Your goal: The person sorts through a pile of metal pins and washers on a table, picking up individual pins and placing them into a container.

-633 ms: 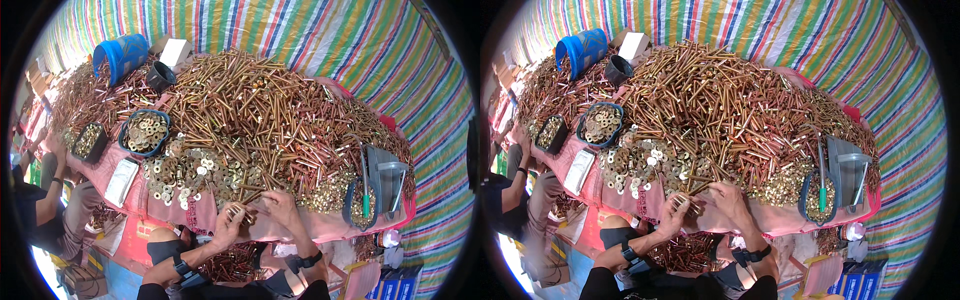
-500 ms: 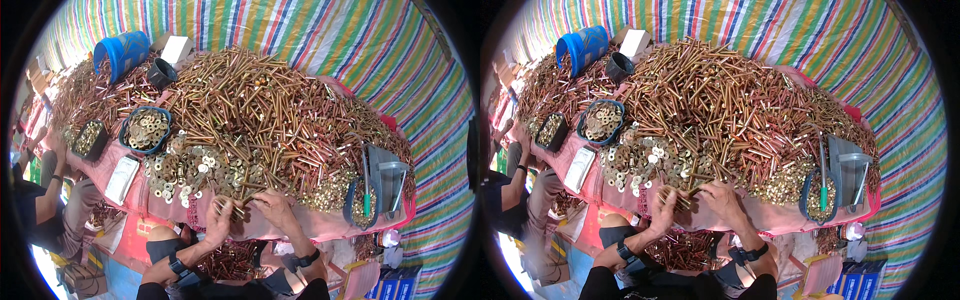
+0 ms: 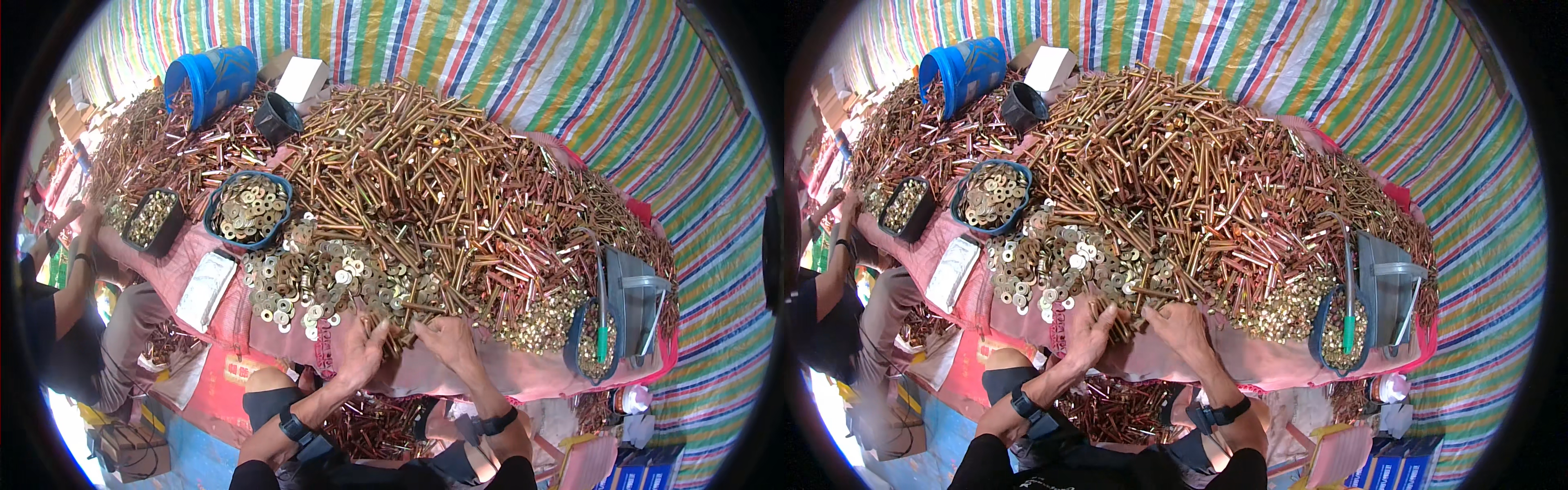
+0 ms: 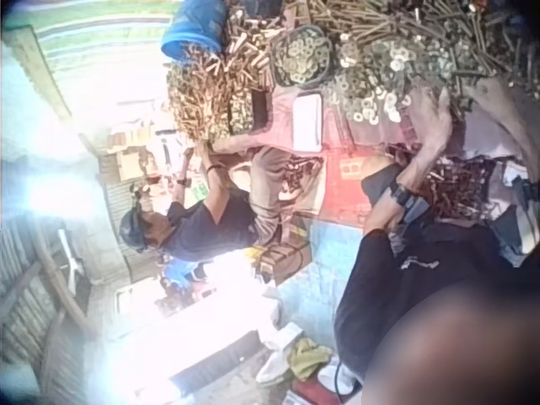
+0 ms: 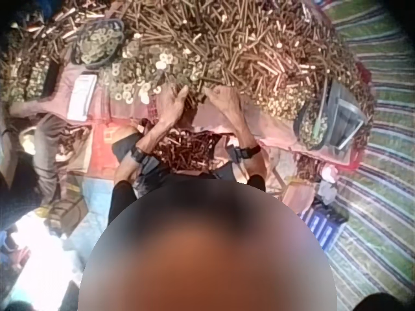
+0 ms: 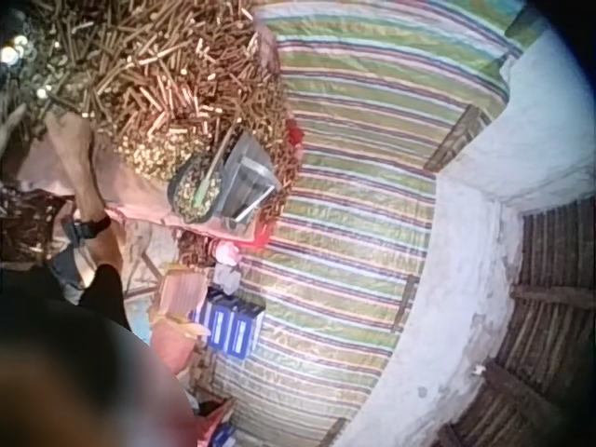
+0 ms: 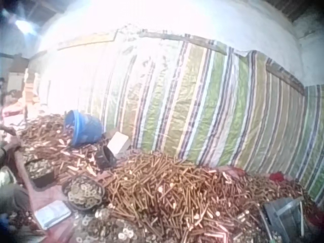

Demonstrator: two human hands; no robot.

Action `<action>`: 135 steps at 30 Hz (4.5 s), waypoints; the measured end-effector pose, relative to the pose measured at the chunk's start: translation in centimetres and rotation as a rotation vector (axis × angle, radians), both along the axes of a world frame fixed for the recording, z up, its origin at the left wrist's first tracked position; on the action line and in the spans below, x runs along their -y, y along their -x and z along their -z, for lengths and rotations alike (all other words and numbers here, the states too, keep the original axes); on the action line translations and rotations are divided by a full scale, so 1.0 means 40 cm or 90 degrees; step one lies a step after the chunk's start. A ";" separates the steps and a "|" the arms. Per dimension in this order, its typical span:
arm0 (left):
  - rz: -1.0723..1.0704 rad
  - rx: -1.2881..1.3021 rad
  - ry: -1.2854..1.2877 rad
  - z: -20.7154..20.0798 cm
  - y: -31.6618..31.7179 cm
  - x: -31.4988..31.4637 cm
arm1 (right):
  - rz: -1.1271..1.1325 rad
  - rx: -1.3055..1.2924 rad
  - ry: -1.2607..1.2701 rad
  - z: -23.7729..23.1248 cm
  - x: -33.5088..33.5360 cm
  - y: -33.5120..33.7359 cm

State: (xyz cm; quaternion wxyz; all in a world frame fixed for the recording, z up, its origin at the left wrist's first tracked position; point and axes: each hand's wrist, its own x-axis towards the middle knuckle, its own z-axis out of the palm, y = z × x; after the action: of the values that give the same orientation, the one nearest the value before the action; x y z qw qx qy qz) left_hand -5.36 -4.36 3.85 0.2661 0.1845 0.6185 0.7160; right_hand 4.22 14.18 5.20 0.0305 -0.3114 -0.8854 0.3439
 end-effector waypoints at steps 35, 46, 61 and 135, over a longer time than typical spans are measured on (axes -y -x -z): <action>0.021 0.078 -0.099 0.070 -0.090 -0.068 | -0.197 -0.186 -0.011 -0.051 0.053 -0.079; 0.008 0.149 -0.144 0.070 -0.096 -0.080 | -0.237 -0.136 0.063 -0.085 0.068 -0.080; -0.115 -0.195 -0.040 0.006 -0.066 -0.044 | -0.077 -0.147 0.415 -0.087 0.051 -0.090; -0.028 0.194 -0.149 0.050 -0.006 -0.025 | -0.225 -0.386 0.074 0.009 0.073 -0.027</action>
State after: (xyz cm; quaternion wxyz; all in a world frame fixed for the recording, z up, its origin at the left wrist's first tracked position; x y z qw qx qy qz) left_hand -5.12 -3.36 1.85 0.3175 0.0903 0.4875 0.8084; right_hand 5.29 11.27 4.84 0.2140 -0.0388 -0.8551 0.4706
